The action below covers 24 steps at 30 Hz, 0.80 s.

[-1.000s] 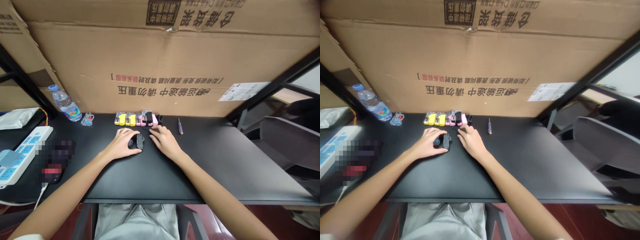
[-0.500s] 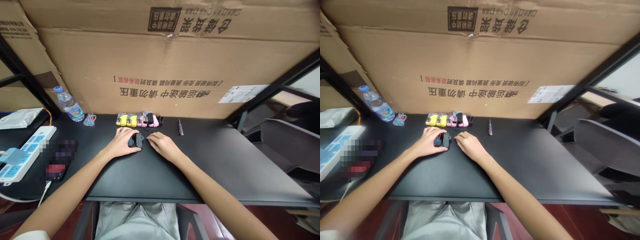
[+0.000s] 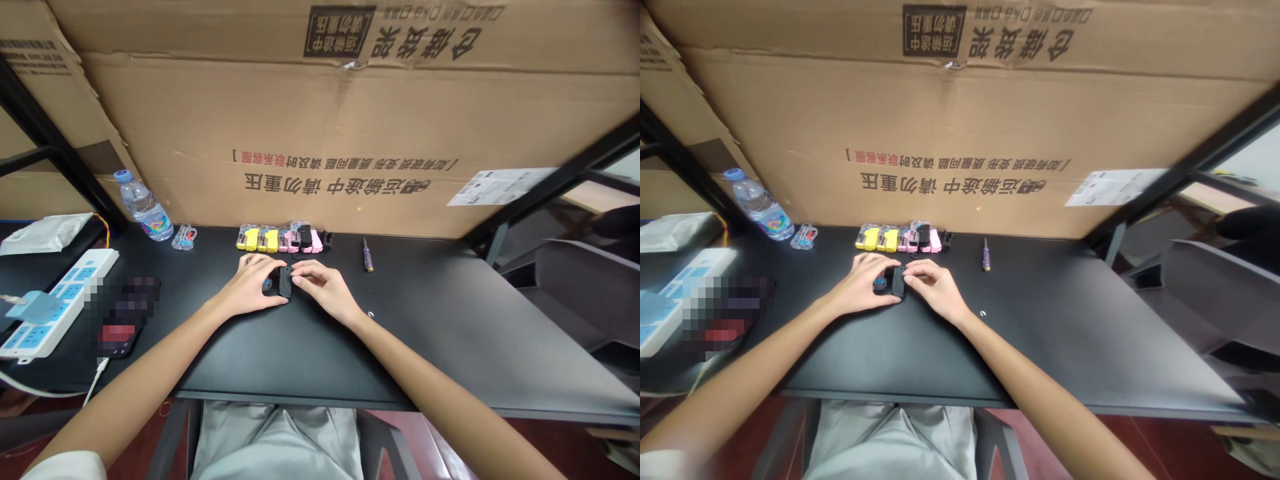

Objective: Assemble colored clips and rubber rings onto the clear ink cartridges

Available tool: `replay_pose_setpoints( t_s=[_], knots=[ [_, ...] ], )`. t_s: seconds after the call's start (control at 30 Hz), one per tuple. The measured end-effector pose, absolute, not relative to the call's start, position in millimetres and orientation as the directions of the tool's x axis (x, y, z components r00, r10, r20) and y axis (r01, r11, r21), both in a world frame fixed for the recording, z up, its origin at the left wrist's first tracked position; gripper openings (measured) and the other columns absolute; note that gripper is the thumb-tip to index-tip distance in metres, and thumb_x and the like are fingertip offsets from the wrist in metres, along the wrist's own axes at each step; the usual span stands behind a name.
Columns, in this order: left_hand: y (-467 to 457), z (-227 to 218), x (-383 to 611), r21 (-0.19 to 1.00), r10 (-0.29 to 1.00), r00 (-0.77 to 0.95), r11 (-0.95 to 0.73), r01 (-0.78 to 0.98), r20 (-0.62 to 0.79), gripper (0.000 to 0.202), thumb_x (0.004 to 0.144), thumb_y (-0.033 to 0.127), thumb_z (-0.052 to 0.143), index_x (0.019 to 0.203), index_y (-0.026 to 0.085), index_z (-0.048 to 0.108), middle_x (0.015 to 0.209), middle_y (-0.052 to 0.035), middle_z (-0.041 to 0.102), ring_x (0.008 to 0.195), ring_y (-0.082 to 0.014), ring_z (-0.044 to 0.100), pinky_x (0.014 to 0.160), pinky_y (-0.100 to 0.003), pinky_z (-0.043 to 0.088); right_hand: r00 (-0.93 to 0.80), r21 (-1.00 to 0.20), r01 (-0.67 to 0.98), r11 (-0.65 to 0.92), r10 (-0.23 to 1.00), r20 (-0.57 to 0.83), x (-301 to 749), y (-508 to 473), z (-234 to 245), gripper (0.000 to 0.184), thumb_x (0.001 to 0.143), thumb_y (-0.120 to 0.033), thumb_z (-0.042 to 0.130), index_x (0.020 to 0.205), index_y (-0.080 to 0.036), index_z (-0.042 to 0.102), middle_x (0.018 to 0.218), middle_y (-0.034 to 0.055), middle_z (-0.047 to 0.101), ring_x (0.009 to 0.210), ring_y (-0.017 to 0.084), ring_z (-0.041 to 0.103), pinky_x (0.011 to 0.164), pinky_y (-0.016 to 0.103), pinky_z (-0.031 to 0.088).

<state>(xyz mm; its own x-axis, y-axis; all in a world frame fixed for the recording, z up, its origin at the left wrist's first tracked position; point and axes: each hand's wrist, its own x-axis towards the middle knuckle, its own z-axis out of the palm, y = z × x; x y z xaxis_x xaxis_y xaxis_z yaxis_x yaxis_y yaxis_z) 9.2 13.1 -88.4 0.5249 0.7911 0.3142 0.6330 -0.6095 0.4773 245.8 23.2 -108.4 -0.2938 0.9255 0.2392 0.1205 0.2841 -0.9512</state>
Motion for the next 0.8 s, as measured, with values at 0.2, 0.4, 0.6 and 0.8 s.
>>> replay_pose_setpoints(
  t_s=[0.2,0.4,0.6,0.8],
  knots=[
    [9.9,-86.5,12.3,0.433,0.76,0.552,-0.649,0.625,0.343,0.064,0.08,0.042,0.089,0.137,0.028,0.061,0.134,-0.0083,0.07,0.131,-0.0327,0.058,0.118,-0.053,0.032,-0.315,-0.989,0.075,0.13,0.944,0.1,244.5,23.5,-108.9,0.035,0.083,-0.053,0.085,0.097,-0.021,0.08,0.098,0.006,0.08,0.089,0.022,0.073,0.092,0.042,0.061],
    [10.4,-84.9,12.0,0.426,0.757,0.559,-0.652,0.627,0.338,0.063,0.081,0.041,0.088,0.137,0.029,0.061,0.134,-0.008,0.07,0.13,-0.0328,0.058,0.118,-0.054,0.032,-0.314,-0.994,0.052,0.097,0.946,0.076,243.2,21.8,-106.7,0.038,0.08,-0.054,0.087,0.094,-0.02,0.08,0.096,0.006,0.08,0.088,0.022,0.074,0.091,0.042,0.061],
    [9.8,-84.2,12.3,0.419,0.755,0.562,-0.655,0.629,0.338,0.062,0.082,0.041,0.088,0.135,0.027,0.06,0.135,-0.0087,0.07,0.131,-0.0326,0.058,0.117,-0.052,0.031,-0.289,-0.995,0.012,0.1,0.953,0.093,241.3,22.9,-111.0,0.039,0.079,-0.054,0.088,0.095,-0.021,0.075,0.095,0.0057,0.078,0.086,0.021,0.073,0.088,0.041,0.063],
    [9.3,-84.9,13.8,0.414,0.749,0.566,-0.663,0.624,0.345,0.063,0.082,0.041,0.088,0.136,0.027,0.06,0.135,-0.0094,0.07,0.132,-0.0336,0.057,0.117,-0.053,0.032,-0.275,-0.996,-0.043,0.08,0.957,0.088,239.4,22.6,-112.6,0.046,0.078,-0.052,0.089,0.101,-0.023,0.063,0.082,0.0012,0.074,0.073,0.019,0.071,0.078,0.04,0.063]
  ],
)
